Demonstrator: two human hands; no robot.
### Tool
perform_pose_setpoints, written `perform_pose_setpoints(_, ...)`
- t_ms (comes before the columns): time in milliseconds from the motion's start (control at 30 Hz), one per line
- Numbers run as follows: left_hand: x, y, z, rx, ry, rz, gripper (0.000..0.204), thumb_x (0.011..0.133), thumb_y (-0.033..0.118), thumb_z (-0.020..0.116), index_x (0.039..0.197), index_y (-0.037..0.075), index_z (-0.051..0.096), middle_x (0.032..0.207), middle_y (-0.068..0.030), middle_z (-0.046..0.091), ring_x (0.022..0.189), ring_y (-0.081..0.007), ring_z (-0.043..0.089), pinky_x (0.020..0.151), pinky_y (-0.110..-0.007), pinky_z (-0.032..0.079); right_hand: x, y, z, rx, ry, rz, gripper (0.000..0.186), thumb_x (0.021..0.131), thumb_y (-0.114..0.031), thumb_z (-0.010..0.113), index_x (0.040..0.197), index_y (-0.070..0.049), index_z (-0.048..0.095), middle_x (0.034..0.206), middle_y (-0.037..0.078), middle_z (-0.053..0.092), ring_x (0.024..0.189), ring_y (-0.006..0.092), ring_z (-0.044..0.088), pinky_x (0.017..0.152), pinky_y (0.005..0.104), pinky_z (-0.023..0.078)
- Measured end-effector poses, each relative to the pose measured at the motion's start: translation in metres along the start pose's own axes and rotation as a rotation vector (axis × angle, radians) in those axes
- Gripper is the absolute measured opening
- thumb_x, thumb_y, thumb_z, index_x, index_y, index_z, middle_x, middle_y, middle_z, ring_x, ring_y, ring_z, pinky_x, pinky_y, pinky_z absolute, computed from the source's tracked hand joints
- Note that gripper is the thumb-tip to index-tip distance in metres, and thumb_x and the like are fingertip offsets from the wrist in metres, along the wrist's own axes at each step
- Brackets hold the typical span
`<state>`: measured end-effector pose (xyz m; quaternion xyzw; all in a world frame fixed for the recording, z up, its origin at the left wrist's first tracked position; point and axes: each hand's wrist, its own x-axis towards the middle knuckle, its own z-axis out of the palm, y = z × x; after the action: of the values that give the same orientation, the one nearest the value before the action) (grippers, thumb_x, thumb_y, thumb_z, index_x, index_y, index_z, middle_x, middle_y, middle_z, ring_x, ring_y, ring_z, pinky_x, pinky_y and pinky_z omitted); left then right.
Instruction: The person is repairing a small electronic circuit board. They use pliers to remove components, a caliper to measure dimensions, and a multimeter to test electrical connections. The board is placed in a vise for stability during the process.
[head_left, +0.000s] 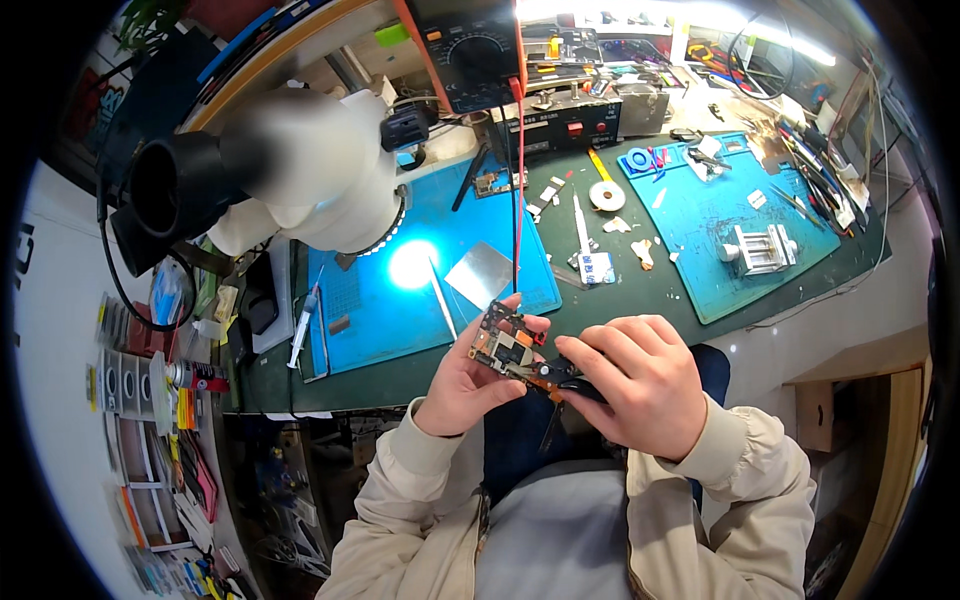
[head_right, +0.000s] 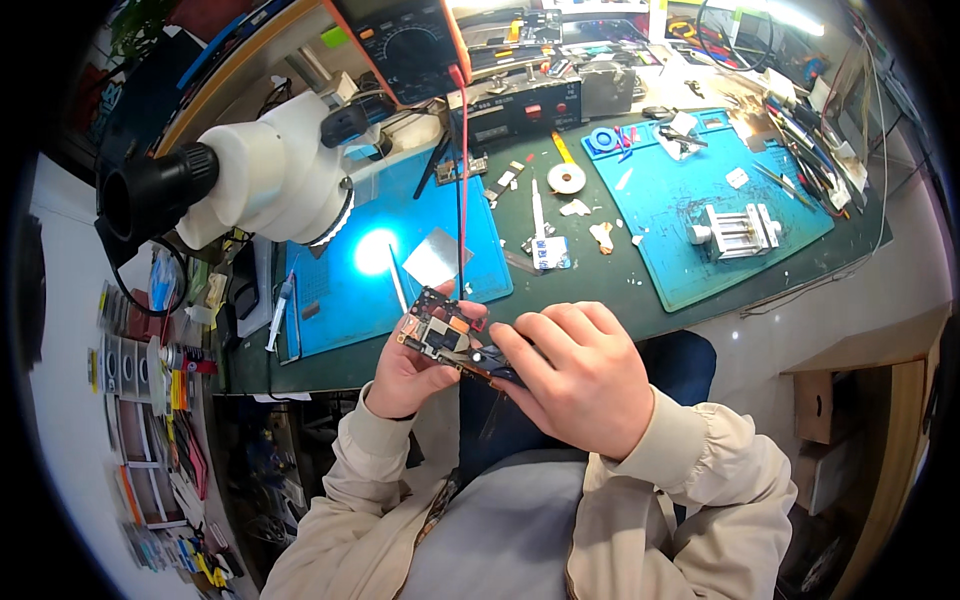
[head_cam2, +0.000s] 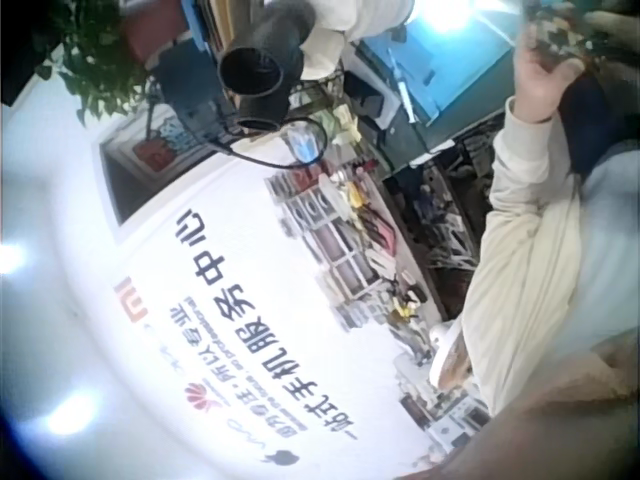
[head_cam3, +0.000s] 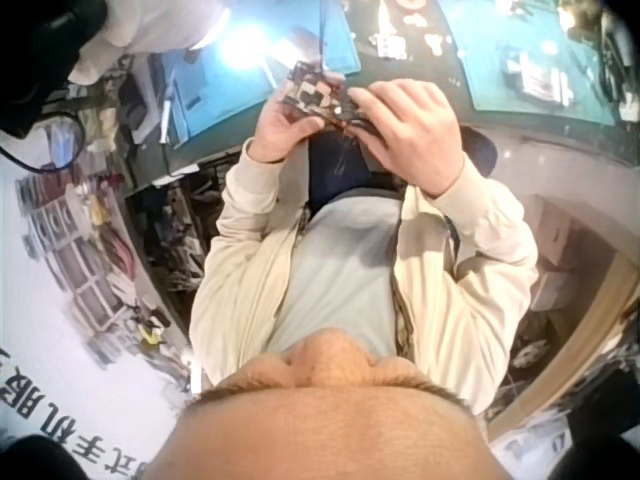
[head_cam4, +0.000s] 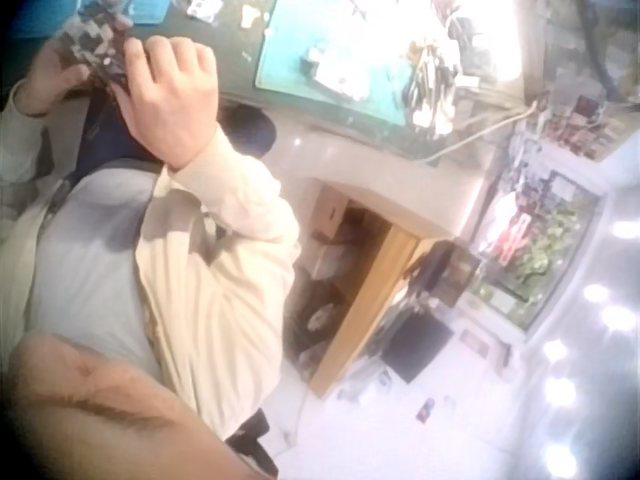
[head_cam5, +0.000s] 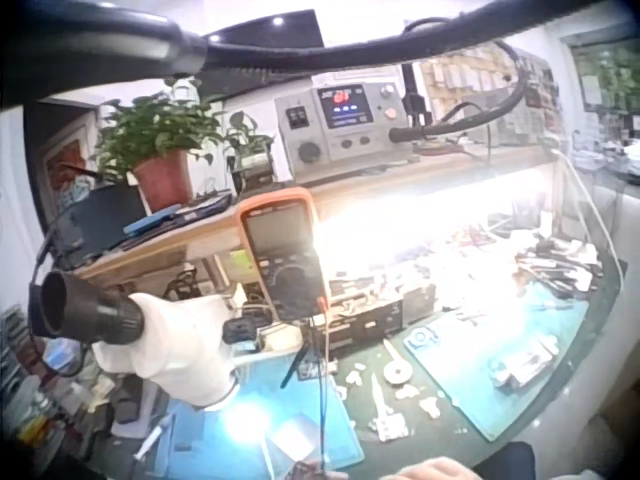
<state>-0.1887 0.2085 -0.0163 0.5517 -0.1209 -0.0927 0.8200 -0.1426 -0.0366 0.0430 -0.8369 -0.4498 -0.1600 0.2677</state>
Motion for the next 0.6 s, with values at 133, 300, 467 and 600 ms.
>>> perform_pose_setpoints(133, -0.0016, -0.0031, -0.0019, -0.01, 0.029, 0.034, 0.091, 0.092, 0.005, 0.077, 0.164, 0.005, 0.02, 0.151, -0.0152, 0.05, 0.129, -0.0215, 0.06, 0.108, -0.037, 0.051, 0.0002, -0.0019, 0.0009, -0.008, 0.019, 0.012, 0.055, 0.071, -0.024, 0.085, 0.12, -0.006, 0.068, 0.106, 0.004, 0.064, 0.097, 0.0216, 0.063, 0.087, 0.0376, 0.049)
perform_pose_setpoints(300, 0.0002, -0.0047, -0.0008, -0.004, 0.053, 0.047, 0.092, 0.092, 0.004, 0.078, 0.163, 0.004, 0.02, 0.151, -0.0163, 0.051, 0.121, -0.021, 0.065, 0.104, -0.036, 0.054, 0.0018, -0.0016, -0.0002, -0.024, 0.026, 0.023, 0.056, 0.069, -0.024, 0.086, 0.119, -0.006, 0.068, 0.105, 0.003, 0.064, 0.098, 0.021, 0.062, 0.09, 0.0385, 0.048)
perform_pose_setpoints(467, 0.0008, -0.0061, -0.0004, 0.007, 0.058, 0.048, 0.091, 0.092, 0.004, 0.078, 0.163, 0.004, 0.021, 0.15, -0.0165, 0.051, 0.121, -0.0206, 0.065, 0.104, -0.036, 0.054, 0.0009, -0.0016, 0.001, -0.036, 0.031, 0.037, 0.056, 0.068, -0.025, 0.086, 0.118, -0.007, 0.068, 0.103, 0.001, 0.064, 0.098, 0.0201, 0.062, 0.092, 0.0392, 0.046)
perform_pose_setpoints(600, 0.0011, -0.0091, -0.0015, 0.019, 0.059, 0.061, 0.091, 0.092, 0.004, 0.078, 0.163, 0.004, 0.021, 0.15, -0.0164, 0.051, 0.12, -0.0206, 0.065, 0.104, -0.035, 0.054, 0.0002, -0.0015, 0.0007, -0.033, 0.023, 0.041, 0.056, 0.068, -0.025, 0.086, 0.117, -0.007, 0.068, 0.103, 0.001, 0.064, 0.098, 0.0201, 0.063, 0.092, 0.0389, 0.047)
